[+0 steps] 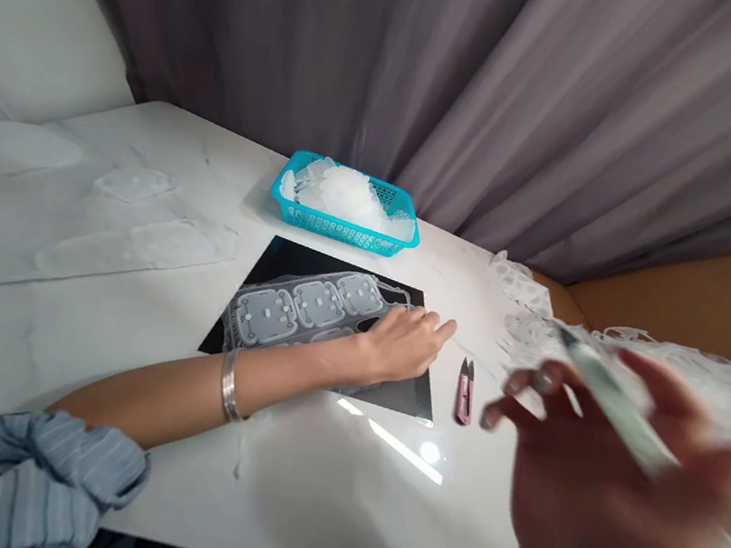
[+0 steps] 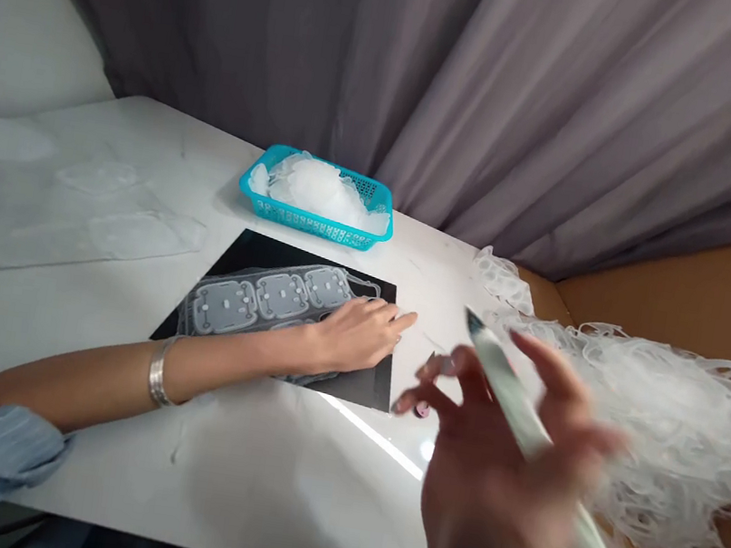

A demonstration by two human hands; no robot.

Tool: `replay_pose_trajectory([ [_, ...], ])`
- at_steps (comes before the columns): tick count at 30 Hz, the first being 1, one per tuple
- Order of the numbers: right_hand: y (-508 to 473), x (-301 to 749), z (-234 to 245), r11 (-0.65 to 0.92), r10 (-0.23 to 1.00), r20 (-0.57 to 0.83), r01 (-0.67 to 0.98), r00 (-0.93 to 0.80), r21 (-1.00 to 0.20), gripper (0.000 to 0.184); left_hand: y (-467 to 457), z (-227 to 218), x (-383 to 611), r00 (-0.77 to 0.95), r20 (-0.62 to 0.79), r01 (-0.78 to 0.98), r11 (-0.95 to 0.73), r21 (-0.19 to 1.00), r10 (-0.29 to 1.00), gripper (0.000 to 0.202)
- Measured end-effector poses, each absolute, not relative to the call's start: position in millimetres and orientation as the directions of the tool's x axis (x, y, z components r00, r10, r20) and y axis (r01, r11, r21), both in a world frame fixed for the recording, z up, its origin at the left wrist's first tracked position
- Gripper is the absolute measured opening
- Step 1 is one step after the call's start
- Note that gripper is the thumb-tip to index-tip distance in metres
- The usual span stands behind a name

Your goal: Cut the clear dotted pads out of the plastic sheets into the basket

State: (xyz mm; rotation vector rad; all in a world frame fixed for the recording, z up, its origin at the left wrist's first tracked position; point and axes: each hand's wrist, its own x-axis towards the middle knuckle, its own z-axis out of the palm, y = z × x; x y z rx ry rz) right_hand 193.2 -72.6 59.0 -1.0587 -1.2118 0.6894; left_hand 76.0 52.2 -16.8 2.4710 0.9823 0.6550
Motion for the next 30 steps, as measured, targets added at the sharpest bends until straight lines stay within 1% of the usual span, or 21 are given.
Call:
replay_pose_trajectory([
  [1, -54.1, 184.4, 55.0, 0.373, 0.884, 0.372, 0.053, 0.282, -0.926, 0.042, 49.5, -15.9, 63.3, 0.622, 0.279, 0.548, -0.661, 0.512, 0.732, 0.034],
  [3, -20.9, 170.4, 41.8, 0.335, 0.896, 0.336, 0.054, 0.29, -0.941, 0.033, 46.0, -18.4, 28.8, 0.578, 0.292, 0.575, -0.634, 0.518, 0.762, 0.034],
  [4, -7.3, 164.6, 33.4, 0.308, 0.909, 0.323, 0.097, 0.263, -0.946, 0.031, 44.9, -21.9, 9.0, 0.56, 0.299, 0.573, -0.622, 0.533, 0.773, 0.033],
  [6, 13.1, 153.8, 15.4, 0.243, 0.942, 0.283, 0.21, 0.183, -0.947, 0.034, 42.9, -32.7, -29.2, 0.525, 0.329, 0.511, -0.601, 0.615, 0.784, 0.026],
  [8, 25.8, 142.7, -1.1, 0.194, 0.973, 0.225, 0.333, 0.057, -0.923, 0.034, 40.9, -45.5, -58.2, 0.504, 0.344, 0.448, -0.58, 0.681, 0.793, 0.026],
  [9, 29.9, 137.3, -8.0, 0.189, 0.979, 0.202, 0.395, -0.01, -0.899, 0.034, 39.9, -51.1, -67.6, 0.502, 0.346, 0.43, -0.576, 0.695, 0.793, 0.029],
  [11, 35.0, 128.0, -18.4, 0.219, 0.976, 0.179, 0.506, -0.126, -0.834, 0.031, 37.9, -58.9, -75.9, 0.512, 0.352, 0.434, -0.589, 0.682, 0.784, 0.034],
  [13, 37.1, 122.2, -24.0, 0.265, 0.964, 0.185, 0.601, -0.192, -0.755, 0.029, 36.2, -60.9, -74.6, 0.537, 0.349, 0.489, -0.621, 0.613, 0.768, 0.036],
  [16, 37.1, 119.2, -24.5, 0.298, 0.954, 0.197, 0.697, -0.224, -0.652, 0.029, 33.8, -56.8, -68.2, 0.583, 0.305, 0.621, -0.655, 0.429, 0.753, 0.038],
  [18, 36.1, 118.8, -21.8, 0.306, 0.952, 0.196, 0.727, -0.235, -0.615, 0.028, 32.0, -53.7, -66.3, 0.601, 0.28, 0.683, -0.663, 0.306, 0.748, 0.04],
  [20, 34.8, 118.3, -19.1, 0.319, 0.948, 0.193, 0.743, -0.254, -0.589, 0.028, 30.1, -52.0, -66.5, 0.608, 0.272, 0.715, -0.664, 0.221, 0.746, 0.04],
  [22, 34.0, 117.5, -17.6, 0.339, 0.941, 0.196, 0.751, -0.276, -0.566, 0.028, 28.5, -51.3, -67.5, 0.612, 0.267, 0.73, -0.662, 0.17, 0.744, 0.041],
  [25, 35.4, 115.9, -19.0, 0.371, 0.929, 0.213, 0.756, -0.303, -0.539, 0.027, 27.1, -50.6, -68.5, 0.618, 0.264, 0.739, -0.662, 0.125, 0.74, 0.041],
  [30, 43.1, 113.5, -25.3, 0.445, 0.896, 0.242, 0.75, -0.373, -0.49, 0.024, 27.3, -49.2, -68.7, 0.628, 0.252, 0.741, -0.665, 0.097, 0.736, 0.041],
])
